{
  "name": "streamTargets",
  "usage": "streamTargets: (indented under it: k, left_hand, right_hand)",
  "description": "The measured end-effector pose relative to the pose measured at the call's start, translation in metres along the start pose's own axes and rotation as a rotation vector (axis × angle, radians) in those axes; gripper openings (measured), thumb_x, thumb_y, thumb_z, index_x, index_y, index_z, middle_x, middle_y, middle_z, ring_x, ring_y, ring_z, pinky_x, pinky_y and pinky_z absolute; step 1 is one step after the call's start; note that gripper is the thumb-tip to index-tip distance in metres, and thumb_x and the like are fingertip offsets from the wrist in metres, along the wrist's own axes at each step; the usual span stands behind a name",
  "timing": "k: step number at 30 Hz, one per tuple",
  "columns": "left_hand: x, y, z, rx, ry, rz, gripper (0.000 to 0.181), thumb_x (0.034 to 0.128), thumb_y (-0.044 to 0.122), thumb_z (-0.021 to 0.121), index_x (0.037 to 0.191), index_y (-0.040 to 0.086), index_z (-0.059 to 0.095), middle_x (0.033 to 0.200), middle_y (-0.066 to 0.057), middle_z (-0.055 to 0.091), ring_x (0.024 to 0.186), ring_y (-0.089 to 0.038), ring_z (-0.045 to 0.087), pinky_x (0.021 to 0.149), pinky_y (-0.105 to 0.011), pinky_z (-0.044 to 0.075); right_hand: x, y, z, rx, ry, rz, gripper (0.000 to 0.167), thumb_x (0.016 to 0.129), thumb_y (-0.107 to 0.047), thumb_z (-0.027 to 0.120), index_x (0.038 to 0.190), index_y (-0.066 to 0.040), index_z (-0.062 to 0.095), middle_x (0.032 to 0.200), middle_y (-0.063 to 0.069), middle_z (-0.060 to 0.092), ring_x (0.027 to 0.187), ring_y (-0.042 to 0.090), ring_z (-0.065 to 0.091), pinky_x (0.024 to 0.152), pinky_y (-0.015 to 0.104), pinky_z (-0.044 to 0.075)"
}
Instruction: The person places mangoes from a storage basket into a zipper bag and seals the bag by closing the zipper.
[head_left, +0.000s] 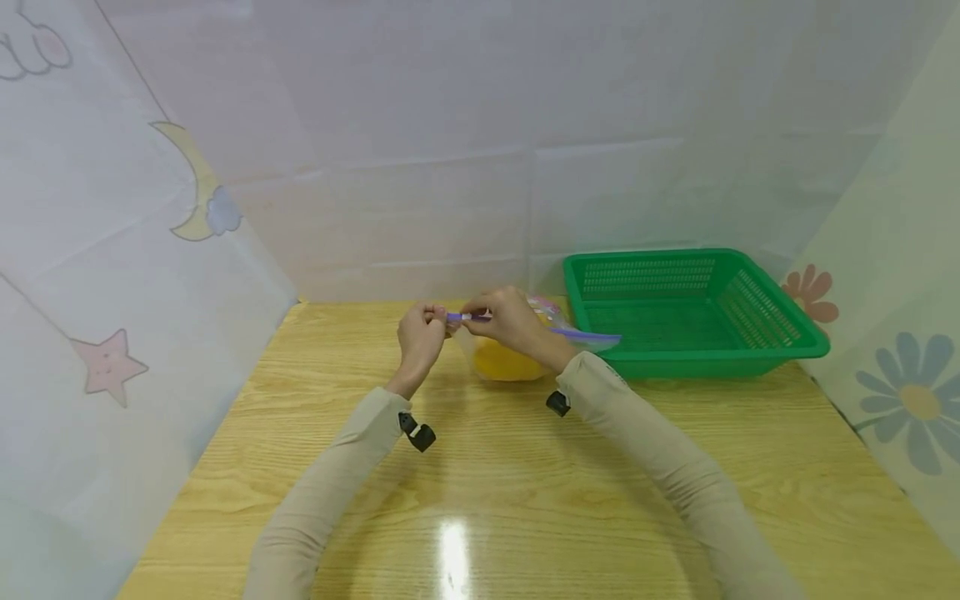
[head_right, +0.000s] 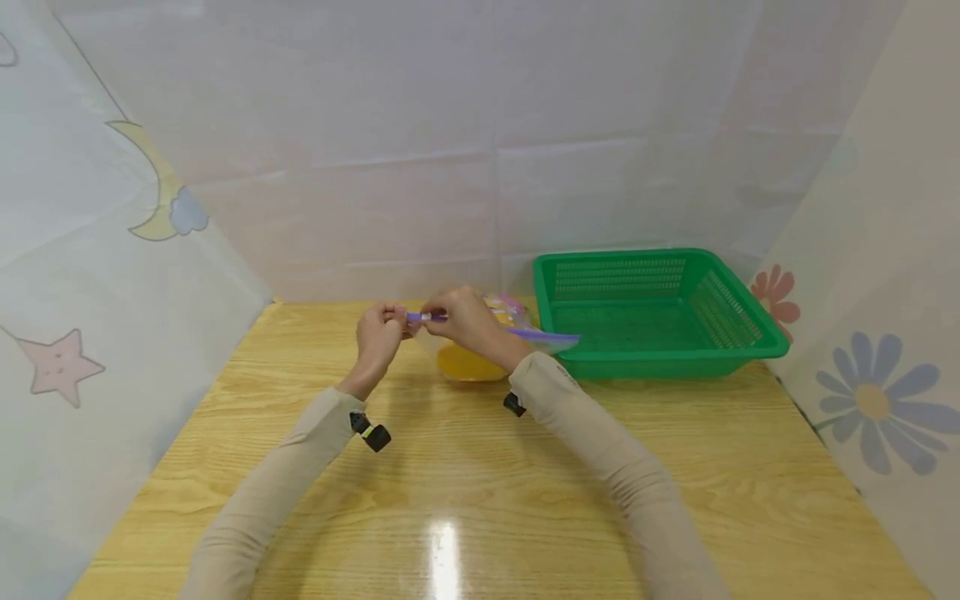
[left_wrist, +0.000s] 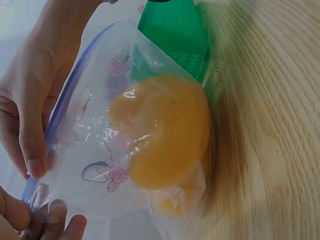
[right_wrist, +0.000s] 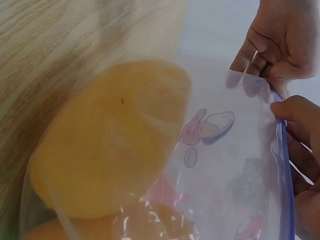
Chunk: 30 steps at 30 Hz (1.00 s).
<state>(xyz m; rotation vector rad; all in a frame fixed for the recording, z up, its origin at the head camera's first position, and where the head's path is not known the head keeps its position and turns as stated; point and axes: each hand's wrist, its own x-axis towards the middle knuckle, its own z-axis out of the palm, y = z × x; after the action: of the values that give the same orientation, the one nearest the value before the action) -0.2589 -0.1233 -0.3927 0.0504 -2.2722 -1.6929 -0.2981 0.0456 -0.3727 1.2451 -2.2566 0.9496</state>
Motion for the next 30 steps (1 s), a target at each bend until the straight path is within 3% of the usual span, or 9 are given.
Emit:
streamTargets:
  k: [4,11,16,23,30]
  left_hand:
    - [0.0,-0.002,0.0,-0.012,0.016,0.024,0.019,0.1024,0.011,0.052,0.099,-0.004,0.063,0.086,-0.017,0.071,0.075,-0.031,0.07,0.065,-0.029,0.06]
    - [0.004,-0.005,-0.001,-0.013,0.044,0.011,0.017,0.1009,0.01,0.053,0.1,-0.003,0.063,0.086,-0.017,0.071,0.078,-0.037,0.07,0.062,-0.028,0.059]
    - [0.004,-0.005,0.0,-0.009,0.045,0.039,0.011,0.1009,0.008,0.056,0.101,-0.003,0.061,0.085,-0.017,0.071,0.076,-0.034,0.071,0.061,-0.025,0.059]
    - [0.003,-0.004,0.001,-0.026,0.025,0.135,0.023,0.0995,0.002,0.057,0.12,0.002,0.045,0.087,-0.018,0.072,0.072,-0.034,0.069,0.045,-0.022,0.041]
    - [0.004,-0.005,-0.001,-0.048,0.061,0.112,0.022,0.0995,0.003,0.058,0.115,0.001,0.042,0.087,-0.02,0.071,0.076,-0.038,0.069,0.044,-0.02,0.038]
  right_hand:
    - [-0.003,0.003,-0.003,-0.018,-0.022,0.001,0.006,0.084,-0.005,0.078,0.089,-0.002,0.078,0.082,0.007,0.072,0.071,0.015,0.065,0.063,0.024,0.056]
    - [-0.006,0.006,-0.009,-0.051,-0.049,-0.006,0.004,0.084,-0.005,0.077,0.087,-0.002,0.077,0.082,0.006,0.07,0.072,0.015,0.063,0.064,0.023,0.055]
    - [-0.008,0.006,-0.011,-0.056,-0.06,-0.009,0.006,0.084,-0.004,0.077,0.089,0.0,0.076,0.083,0.008,0.068,0.073,0.017,0.064,0.066,0.023,0.056]
    - [-0.009,0.01,-0.015,-0.037,-0.046,-0.021,0.006,0.082,-0.001,0.077,0.087,0.001,0.075,0.082,0.009,0.069,0.07,0.017,0.064,0.065,0.025,0.057]
    - [-0.014,0.012,-0.021,-0.035,-0.068,-0.027,0.006,0.083,-0.001,0.076,0.089,0.0,0.075,0.085,0.008,0.069,0.071,0.016,0.064,0.065,0.024,0.057]
